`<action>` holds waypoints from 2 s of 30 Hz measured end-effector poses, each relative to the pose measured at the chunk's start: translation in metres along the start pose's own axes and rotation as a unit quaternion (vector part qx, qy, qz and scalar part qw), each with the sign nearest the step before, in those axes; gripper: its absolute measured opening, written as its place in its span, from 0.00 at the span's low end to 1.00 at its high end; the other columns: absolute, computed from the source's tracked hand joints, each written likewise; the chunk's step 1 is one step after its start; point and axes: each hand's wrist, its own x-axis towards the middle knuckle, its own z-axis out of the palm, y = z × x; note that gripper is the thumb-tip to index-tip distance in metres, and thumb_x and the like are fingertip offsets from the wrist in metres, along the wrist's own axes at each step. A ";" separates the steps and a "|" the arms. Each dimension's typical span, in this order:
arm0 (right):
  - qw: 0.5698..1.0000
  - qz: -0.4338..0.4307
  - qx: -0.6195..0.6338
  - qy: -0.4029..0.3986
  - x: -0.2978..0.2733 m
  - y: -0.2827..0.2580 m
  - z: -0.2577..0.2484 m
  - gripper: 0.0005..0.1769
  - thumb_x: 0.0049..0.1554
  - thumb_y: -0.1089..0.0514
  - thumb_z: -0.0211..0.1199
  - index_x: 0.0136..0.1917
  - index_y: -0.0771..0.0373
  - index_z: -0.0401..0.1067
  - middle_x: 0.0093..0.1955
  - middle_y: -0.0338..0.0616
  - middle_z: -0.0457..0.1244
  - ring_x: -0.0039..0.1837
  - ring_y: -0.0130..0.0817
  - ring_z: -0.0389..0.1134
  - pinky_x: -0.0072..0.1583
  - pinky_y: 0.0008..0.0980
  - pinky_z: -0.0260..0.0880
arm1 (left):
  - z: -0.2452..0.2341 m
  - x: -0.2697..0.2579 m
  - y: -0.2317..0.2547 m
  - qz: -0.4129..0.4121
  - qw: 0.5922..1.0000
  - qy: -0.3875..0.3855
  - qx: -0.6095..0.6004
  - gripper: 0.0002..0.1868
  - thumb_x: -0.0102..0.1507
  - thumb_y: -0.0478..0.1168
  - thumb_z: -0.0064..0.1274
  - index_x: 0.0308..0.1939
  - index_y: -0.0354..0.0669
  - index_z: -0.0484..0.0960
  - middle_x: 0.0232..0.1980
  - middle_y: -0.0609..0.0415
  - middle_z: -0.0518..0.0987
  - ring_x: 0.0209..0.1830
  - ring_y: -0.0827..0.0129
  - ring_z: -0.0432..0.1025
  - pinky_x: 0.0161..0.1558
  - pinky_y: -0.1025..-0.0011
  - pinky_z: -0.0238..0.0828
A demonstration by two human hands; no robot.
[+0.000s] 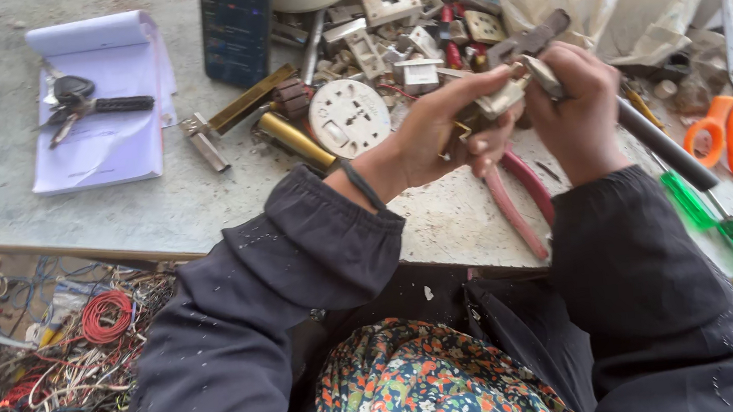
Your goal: The person works at a cluttered workbench, using a hammer and pliers to disassemble and adjust small electrical components, including a white plastic socket and metal parts. They repeatedly strike and pry at the components while handling wires and other hardware.
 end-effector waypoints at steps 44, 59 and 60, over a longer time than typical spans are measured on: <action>0.798 0.280 0.533 -0.011 0.005 0.028 -0.023 0.09 0.76 0.61 0.59 0.56 0.70 0.67 0.52 0.53 0.67 0.51 0.42 0.75 0.55 0.39 0.79 | -0.045 -0.005 0.007 0.086 0.871 0.210 0.436 0.27 0.70 0.60 0.46 0.60 0.41 0.78 0.38 0.61 0.79 0.33 0.81 0.71 0.32 0.80 0.69; 0.743 0.323 0.586 0.001 0.012 0.008 -0.023 0.10 0.67 0.68 0.54 0.62 0.68 0.67 0.55 0.52 0.68 0.60 0.49 0.74 0.65 0.54 0.75 | -0.049 -0.009 0.011 0.100 0.867 0.192 0.449 0.25 0.74 0.52 0.49 0.65 0.36 0.77 0.53 0.52 0.83 0.54 0.73 0.77 0.54 0.74 0.77; 0.742 0.322 0.587 0.000 0.012 0.008 -0.024 0.10 0.67 0.68 0.54 0.62 0.68 0.67 0.55 0.52 0.68 0.60 0.49 0.74 0.66 0.54 0.75 | -0.050 -0.009 0.011 0.104 0.878 0.184 0.430 0.24 0.74 0.52 0.48 0.65 0.36 0.76 0.54 0.52 0.83 0.57 0.73 0.78 0.57 0.74 0.77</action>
